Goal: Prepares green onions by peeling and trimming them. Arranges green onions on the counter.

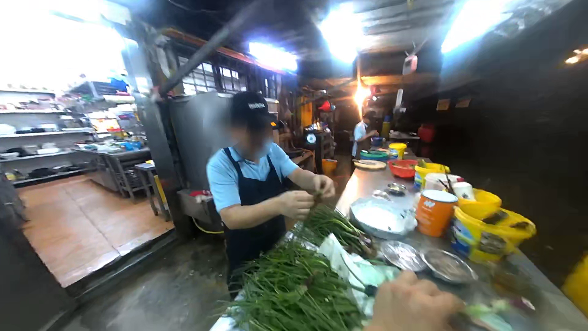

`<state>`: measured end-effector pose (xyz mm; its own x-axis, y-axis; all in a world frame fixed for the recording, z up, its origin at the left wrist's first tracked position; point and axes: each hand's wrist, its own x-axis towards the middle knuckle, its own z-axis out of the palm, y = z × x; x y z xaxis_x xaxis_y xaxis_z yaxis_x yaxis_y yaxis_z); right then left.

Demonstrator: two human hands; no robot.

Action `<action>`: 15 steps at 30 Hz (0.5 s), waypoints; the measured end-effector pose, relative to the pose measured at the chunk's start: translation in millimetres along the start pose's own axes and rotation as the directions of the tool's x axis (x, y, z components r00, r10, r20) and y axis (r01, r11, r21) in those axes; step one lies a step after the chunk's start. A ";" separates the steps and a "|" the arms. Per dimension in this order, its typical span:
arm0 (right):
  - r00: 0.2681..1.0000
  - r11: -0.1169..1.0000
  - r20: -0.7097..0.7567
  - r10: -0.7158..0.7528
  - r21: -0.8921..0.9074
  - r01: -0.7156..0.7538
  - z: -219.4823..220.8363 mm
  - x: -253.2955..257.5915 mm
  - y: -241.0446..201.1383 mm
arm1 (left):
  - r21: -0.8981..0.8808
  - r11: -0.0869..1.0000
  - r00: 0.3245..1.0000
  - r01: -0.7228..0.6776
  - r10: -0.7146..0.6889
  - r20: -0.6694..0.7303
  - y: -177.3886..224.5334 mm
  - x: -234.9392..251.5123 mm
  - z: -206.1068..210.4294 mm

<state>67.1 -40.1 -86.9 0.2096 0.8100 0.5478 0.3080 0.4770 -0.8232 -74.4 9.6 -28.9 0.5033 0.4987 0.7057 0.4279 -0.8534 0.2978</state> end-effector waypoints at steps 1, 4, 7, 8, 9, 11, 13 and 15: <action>0.999 0.999 -0.008 0.037 -0.002 -0.037 -3.1 -2.3 -7.3 | -0.093 0.995 0.999 0.034 -0.031 0.037 0.7 -2.5 -9.5; 0.988 0.981 -0.026 0.149 0.127 -0.145 -14.1 0.3 -29.2 | -0.251 0.936 0.965 0.247 -0.213 0.153 -13.2 -7.3 -25.5; 0.989 0.960 -0.015 0.145 0.242 -0.137 -29.0 5.7 -33.2 | -0.247 0.948 0.973 0.202 -0.167 0.158 -39.6 -13.9 -22.8; 0.990 0.956 -0.013 0.142 0.261 -0.134 -32.0 5.6 -34.9 | -0.220 0.964 0.978 0.151 -0.114 0.174 -40.7 -16.7 -22.4; 0.990 0.951 -0.009 0.143 0.279 -0.135 -34.0 5.1 -36.9 | -0.192 0.976 0.979 0.104 -0.067 0.193 -38.4 -19.1 -21.6; 0.989 0.936 0.004 0.146 0.324 -0.139 -35.0 3.0 -40.7 | -0.143 0.988 0.979 0.051 -0.021 0.201 -28.6 -22.8 -16.7; 0.990 0.921 0.013 0.138 0.367 -0.133 -35.3 1.6 -41.3 | -0.126 0.992 0.989 0.028 -0.009 0.144 -23.2 -24.4 -9.6; 0.993 0.920 -0.013 0.116 0.379 -0.103 -37.6 0.8 -39.8 | -0.173 0.985 0.993 0.026 -0.005 0.120 -24.4 -23.7 -7.4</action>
<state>90.0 -71.3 -48.1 0.2563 0.8553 0.4503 -0.0895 0.4848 -0.8700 -102.4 17.5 -48.1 0.5875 0.5173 0.6223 0.3040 -0.8537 0.4228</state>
